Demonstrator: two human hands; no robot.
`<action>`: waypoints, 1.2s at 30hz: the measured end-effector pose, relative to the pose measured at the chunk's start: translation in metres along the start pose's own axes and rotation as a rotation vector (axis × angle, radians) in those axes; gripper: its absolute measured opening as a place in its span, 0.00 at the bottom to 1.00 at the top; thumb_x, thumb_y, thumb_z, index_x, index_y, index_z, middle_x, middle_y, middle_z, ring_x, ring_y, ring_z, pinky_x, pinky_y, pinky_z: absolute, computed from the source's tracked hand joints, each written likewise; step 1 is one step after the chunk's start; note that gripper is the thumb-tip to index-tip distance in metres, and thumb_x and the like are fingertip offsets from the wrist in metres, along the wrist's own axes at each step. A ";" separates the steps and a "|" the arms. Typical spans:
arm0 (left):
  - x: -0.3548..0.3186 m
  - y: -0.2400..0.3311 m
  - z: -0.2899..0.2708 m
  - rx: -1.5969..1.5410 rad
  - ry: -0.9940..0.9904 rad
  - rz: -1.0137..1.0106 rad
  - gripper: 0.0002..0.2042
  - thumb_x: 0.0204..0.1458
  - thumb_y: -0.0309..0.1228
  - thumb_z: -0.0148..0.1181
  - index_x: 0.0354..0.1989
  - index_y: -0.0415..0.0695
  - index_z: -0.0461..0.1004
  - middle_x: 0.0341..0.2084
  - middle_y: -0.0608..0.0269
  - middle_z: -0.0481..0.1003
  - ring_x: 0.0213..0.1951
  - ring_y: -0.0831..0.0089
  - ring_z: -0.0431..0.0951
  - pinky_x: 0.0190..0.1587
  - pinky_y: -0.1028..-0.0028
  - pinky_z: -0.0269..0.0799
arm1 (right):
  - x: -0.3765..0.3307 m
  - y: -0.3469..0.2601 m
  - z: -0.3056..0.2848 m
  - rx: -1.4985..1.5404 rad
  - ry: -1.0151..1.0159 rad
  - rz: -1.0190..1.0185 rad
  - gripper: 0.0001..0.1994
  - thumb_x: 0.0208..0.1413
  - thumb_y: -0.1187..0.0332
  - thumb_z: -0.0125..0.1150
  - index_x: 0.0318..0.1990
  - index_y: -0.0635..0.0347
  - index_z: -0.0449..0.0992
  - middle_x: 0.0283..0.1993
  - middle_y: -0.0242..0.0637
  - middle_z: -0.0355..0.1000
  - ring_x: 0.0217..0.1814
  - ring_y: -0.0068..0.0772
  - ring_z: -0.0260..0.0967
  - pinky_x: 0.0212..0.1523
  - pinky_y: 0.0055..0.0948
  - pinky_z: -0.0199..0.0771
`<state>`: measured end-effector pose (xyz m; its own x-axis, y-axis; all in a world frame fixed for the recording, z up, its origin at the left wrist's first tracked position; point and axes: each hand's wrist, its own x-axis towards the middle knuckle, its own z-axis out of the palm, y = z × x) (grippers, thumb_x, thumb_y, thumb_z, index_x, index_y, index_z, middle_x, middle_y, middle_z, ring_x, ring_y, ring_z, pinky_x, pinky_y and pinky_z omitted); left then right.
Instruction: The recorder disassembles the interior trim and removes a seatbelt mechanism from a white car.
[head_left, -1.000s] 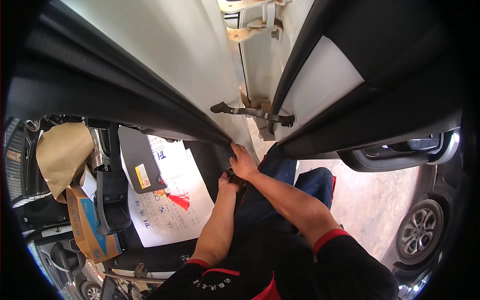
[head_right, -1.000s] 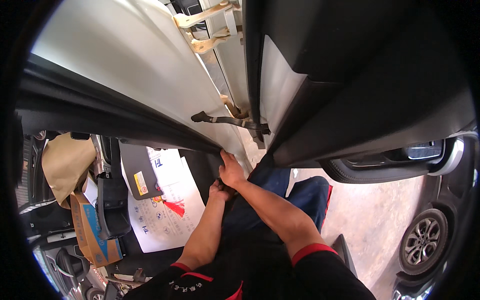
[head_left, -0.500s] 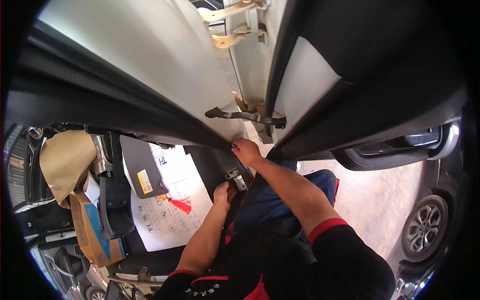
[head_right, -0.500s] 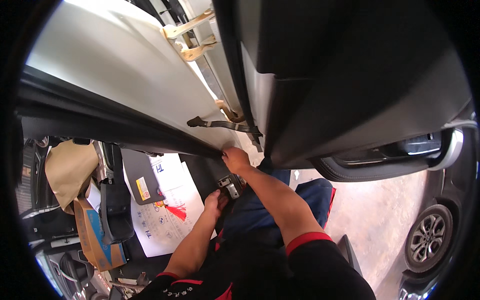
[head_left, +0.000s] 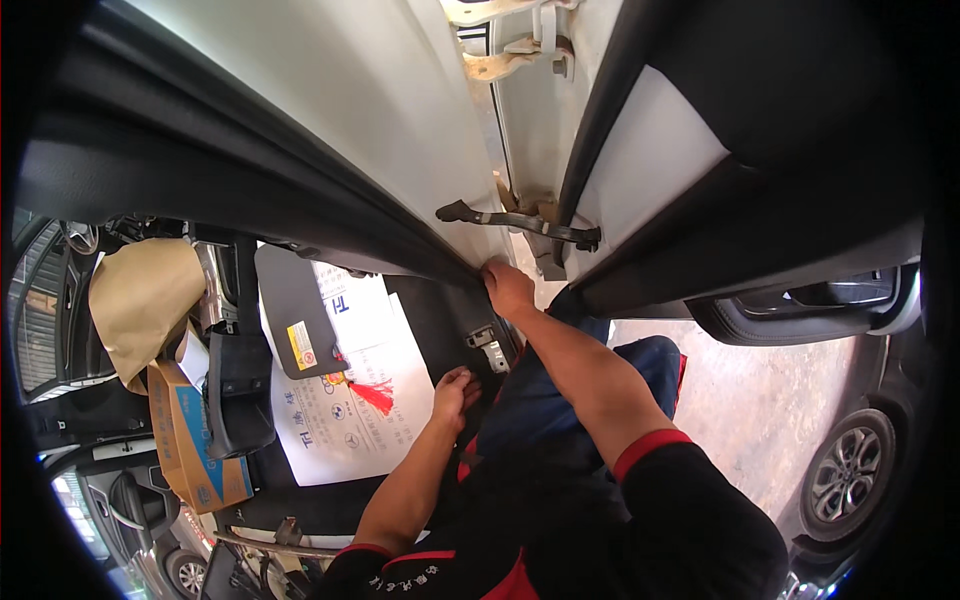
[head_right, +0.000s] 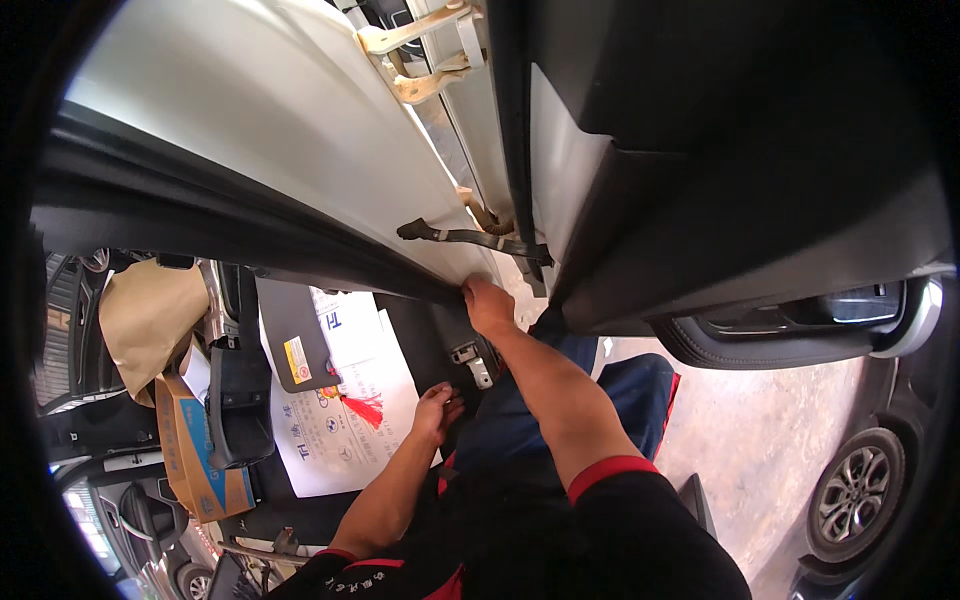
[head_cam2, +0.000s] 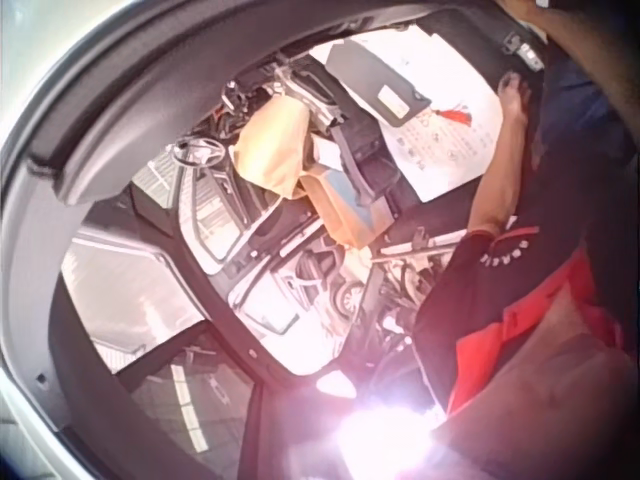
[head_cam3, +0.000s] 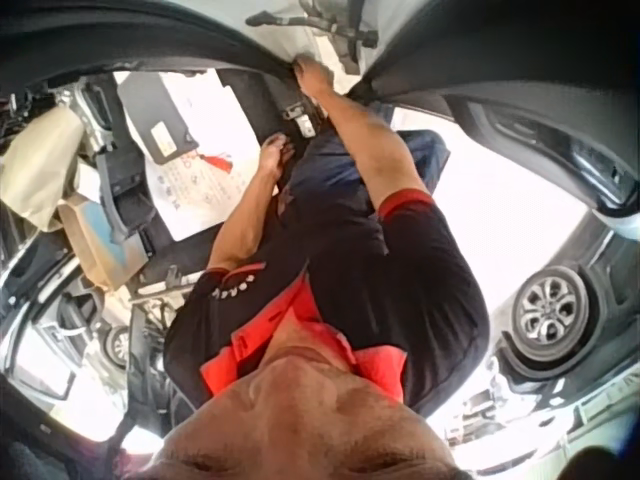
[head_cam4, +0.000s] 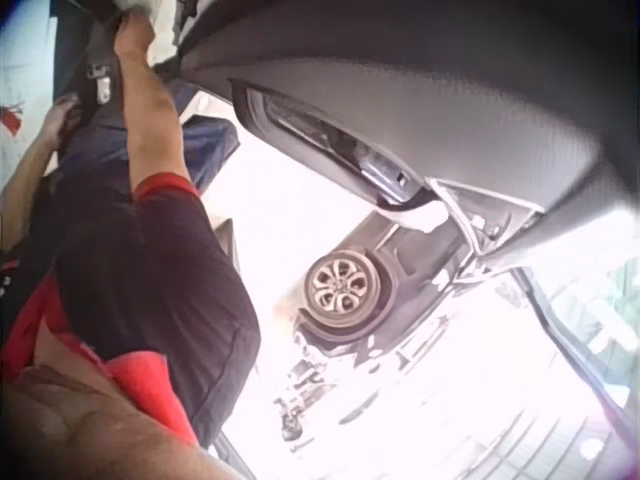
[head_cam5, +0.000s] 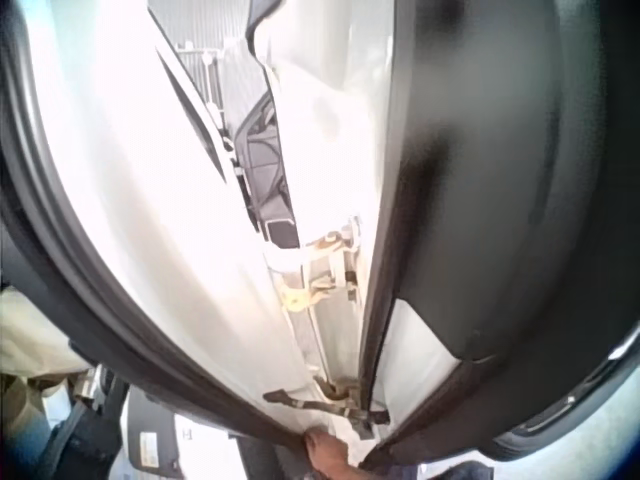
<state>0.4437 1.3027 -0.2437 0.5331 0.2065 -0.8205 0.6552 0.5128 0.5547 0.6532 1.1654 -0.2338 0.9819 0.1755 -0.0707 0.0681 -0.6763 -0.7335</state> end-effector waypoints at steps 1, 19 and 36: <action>-0.001 0.000 0.001 0.004 -0.008 0.007 0.15 0.61 0.33 0.59 0.54 0.45 0.69 0.46 0.57 0.76 0.46 0.61 0.78 0.51 0.61 0.77 | -0.002 0.002 0.000 0.001 0.008 -0.003 0.08 0.60 0.62 0.55 0.41 0.53 0.77 0.41 0.46 0.77 0.43 0.57 0.75 0.43 0.52 0.73; -0.002 -0.008 -0.004 0.104 -0.008 0.000 0.14 0.61 0.31 0.57 0.54 0.44 0.70 0.44 0.59 0.77 0.43 0.65 0.77 0.46 0.64 0.76 | -0.004 0.034 0.013 0.081 -0.147 -0.012 0.12 0.57 0.61 0.59 0.43 0.55 0.81 0.43 0.46 0.78 0.48 0.53 0.75 0.48 0.47 0.75; -0.001 -0.021 -0.007 0.142 -0.065 0.003 0.13 0.61 0.28 0.57 0.53 0.41 0.71 0.39 0.61 0.76 0.39 0.69 0.77 0.42 0.68 0.76 | -0.011 0.057 0.025 0.232 -0.264 0.145 0.14 0.58 0.59 0.60 0.47 0.54 0.81 0.45 0.43 0.79 0.49 0.48 0.77 0.51 0.42 0.75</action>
<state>0.4260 1.2975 -0.2551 0.5651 0.1513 -0.8110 0.7206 0.3882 0.5745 0.6421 1.1425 -0.2921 0.8971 0.2883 -0.3349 -0.1401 -0.5332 -0.8343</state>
